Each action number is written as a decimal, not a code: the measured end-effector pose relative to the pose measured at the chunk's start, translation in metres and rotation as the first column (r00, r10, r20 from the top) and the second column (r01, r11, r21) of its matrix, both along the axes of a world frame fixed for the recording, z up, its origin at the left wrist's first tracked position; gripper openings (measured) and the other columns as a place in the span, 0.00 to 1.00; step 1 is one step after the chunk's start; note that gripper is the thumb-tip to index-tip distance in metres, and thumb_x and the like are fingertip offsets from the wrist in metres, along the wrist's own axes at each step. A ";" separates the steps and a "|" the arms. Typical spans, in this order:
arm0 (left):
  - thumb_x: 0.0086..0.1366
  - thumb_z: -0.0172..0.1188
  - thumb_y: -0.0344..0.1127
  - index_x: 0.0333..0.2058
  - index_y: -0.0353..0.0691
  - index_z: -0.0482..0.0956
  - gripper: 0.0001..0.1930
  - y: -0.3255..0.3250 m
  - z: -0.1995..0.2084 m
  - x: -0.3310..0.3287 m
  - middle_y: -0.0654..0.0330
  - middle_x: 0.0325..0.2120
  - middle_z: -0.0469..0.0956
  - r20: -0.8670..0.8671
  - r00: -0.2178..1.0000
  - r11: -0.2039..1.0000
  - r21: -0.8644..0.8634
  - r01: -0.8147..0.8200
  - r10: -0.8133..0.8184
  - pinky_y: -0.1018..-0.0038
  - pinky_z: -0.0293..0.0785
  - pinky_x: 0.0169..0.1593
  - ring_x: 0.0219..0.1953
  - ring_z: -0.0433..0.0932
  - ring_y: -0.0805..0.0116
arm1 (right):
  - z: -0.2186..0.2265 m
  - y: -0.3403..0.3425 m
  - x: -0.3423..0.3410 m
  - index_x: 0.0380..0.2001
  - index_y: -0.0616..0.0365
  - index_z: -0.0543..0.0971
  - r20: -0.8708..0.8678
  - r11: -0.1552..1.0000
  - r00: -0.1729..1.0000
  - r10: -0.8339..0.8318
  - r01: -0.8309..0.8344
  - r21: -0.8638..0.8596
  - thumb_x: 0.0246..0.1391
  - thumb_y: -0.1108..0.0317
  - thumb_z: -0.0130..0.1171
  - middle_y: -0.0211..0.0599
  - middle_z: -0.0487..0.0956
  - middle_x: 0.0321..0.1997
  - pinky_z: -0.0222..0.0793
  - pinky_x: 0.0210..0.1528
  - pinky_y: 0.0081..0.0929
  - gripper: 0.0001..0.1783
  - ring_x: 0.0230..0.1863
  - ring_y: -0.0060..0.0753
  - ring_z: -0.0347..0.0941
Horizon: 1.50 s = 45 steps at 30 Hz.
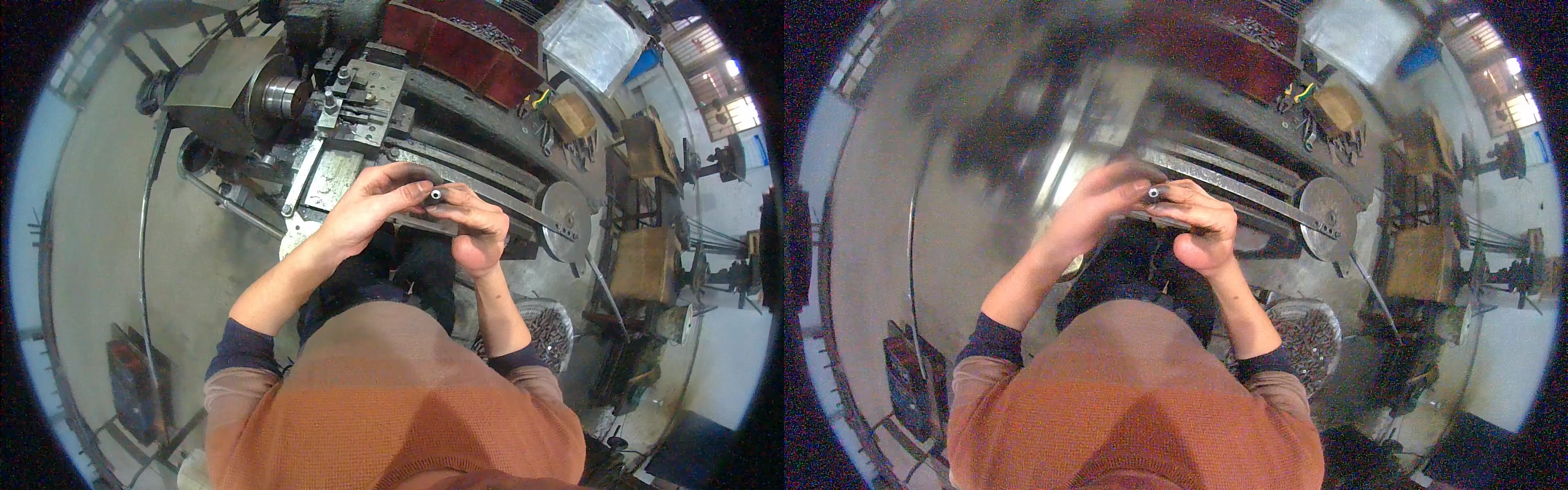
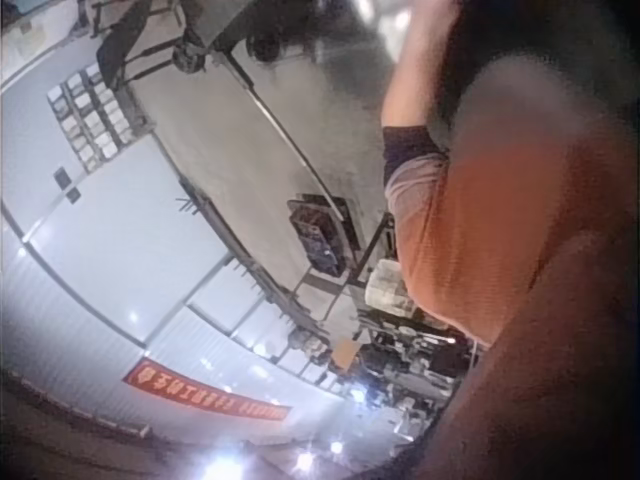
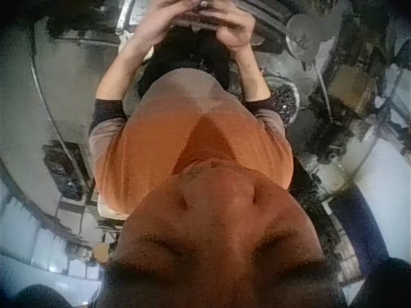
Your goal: The person operates a metal turning machine, repeatedly loading small cylindrical metal pieces into the chuck, adjusting controls, and removing the finished pieces. The person places the processed pieces into a nearby container.
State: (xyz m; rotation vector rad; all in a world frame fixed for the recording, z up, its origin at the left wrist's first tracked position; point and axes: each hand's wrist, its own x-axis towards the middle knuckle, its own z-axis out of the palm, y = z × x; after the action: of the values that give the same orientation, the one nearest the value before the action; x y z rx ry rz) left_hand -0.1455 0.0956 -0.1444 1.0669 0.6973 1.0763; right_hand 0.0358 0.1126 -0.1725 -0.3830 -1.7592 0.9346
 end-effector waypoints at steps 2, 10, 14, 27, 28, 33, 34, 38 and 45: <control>0.61 0.54 0.36 0.42 0.33 0.73 0.14 0.000 0.000 -0.001 0.61 0.36 0.75 0.000 1.000 1.000 -0.001 0.000 0.000 0.77 0.70 0.43 0.40 0.73 0.75 | -0.001 0.000 0.000 0.32 0.67 0.80 -0.001 1.000 1.000 -0.013 0.013 -0.006 0.43 0.44 0.56 0.48 0.78 0.38 0.63 0.47 0.36 0.31 0.42 0.46 0.72; 0.60 0.56 0.35 0.44 0.33 0.72 0.15 0.000 0.002 0.003 0.61 0.36 0.75 -0.028 0.999 1.000 0.020 -0.016 0.017 0.77 0.69 0.45 0.39 0.72 0.75 | -0.002 0.002 0.002 0.33 0.68 0.79 0.022 1.000 0.999 -0.025 0.025 0.000 0.43 0.42 0.56 0.49 0.77 0.39 0.63 0.49 0.37 0.33 0.43 0.46 0.72; 0.59 0.56 0.34 0.43 0.33 0.72 0.15 0.003 0.002 -0.002 0.60 0.36 0.75 -0.078 0.997 0.999 0.046 0.000 0.003 0.78 0.69 0.45 0.39 0.72 0.76 | 0.000 0.003 0.003 0.33 0.67 0.79 0.044 1.000 0.999 -0.020 0.020 0.001 0.43 0.42 0.56 0.48 0.77 0.39 0.62 0.49 0.36 0.33 0.43 0.45 0.72; 0.59 0.55 0.32 0.42 0.33 0.73 0.14 -0.007 0.013 -0.021 0.57 0.36 0.76 -0.205 0.970 0.991 0.051 -0.121 0.129 0.74 0.71 0.43 0.39 0.74 0.70 | 0.002 0.013 0.002 0.35 0.70 0.78 0.047 0.991 0.998 0.040 -0.034 -0.130 0.40 0.41 0.57 0.49 0.77 0.39 0.63 0.49 0.32 0.36 0.41 0.43 0.72; 0.59 0.56 0.30 0.40 0.33 0.75 0.11 -0.008 0.015 -0.017 0.61 0.31 0.77 -0.120 0.977 0.982 0.081 -0.170 0.179 0.80 0.72 0.37 0.34 0.75 0.77 | -0.001 0.011 0.000 0.35 0.71 0.78 0.015 0.983 0.997 0.075 -0.071 -0.169 0.40 0.41 0.58 0.50 0.76 0.39 0.63 0.49 0.32 0.37 0.41 0.43 0.72; 0.59 0.56 0.31 0.43 0.33 0.74 0.14 -0.005 0.006 -0.015 0.61 0.35 0.77 -0.110 0.991 0.992 0.108 -0.070 0.082 0.79 0.72 0.41 0.37 0.74 0.76 | 0.003 0.000 -0.007 0.38 0.75 0.75 -0.207 0.879 0.957 0.202 -0.270 -0.392 0.38 0.44 0.62 0.52 0.73 0.44 0.64 0.46 0.29 0.39 0.45 0.39 0.70; 0.59 0.56 0.31 0.44 0.33 0.74 0.14 -0.005 0.007 -0.014 0.61 0.36 0.77 -0.090 0.994 0.993 0.100 -0.058 0.067 0.79 0.72 0.42 0.38 0.74 0.76 | 0.004 -0.002 -0.009 0.37 0.76 0.75 -0.230 0.874 0.955 0.189 -0.270 -0.404 0.38 0.44 0.62 0.52 0.74 0.44 0.64 0.46 0.29 0.39 0.45 0.40 0.70; 0.59 0.56 0.32 0.45 0.33 0.74 0.15 -0.005 0.004 -0.011 0.60 0.38 0.77 0.007 1.000 0.997 0.076 -0.023 0.023 0.77 0.72 0.42 0.39 0.74 0.74 | 0.002 -0.004 -0.008 0.37 0.76 0.75 -0.283 0.808 0.943 0.174 -0.301 -0.507 0.37 0.42 0.62 0.52 0.74 0.44 0.64 0.48 0.31 0.40 0.46 0.41 0.70; 0.60 0.55 0.32 0.40 0.34 0.73 0.11 -0.008 0.003 -0.018 0.60 0.35 0.77 -0.007 0.998 0.995 0.079 -0.068 0.069 0.76 0.69 0.44 0.39 0.74 0.73 | 0.012 -0.009 -0.017 0.37 0.73 0.76 -0.284 0.828 0.940 0.188 -0.307 -0.469 0.42 0.61 0.60 0.48 0.76 0.43 0.68 0.47 0.31 0.24 0.45 0.40 0.72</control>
State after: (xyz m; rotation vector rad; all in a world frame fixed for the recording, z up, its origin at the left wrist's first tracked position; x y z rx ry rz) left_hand -0.1633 0.0876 -0.1418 1.1228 0.7083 1.1660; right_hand 0.0193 0.1033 -0.1601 -0.3649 -1.3526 1.5816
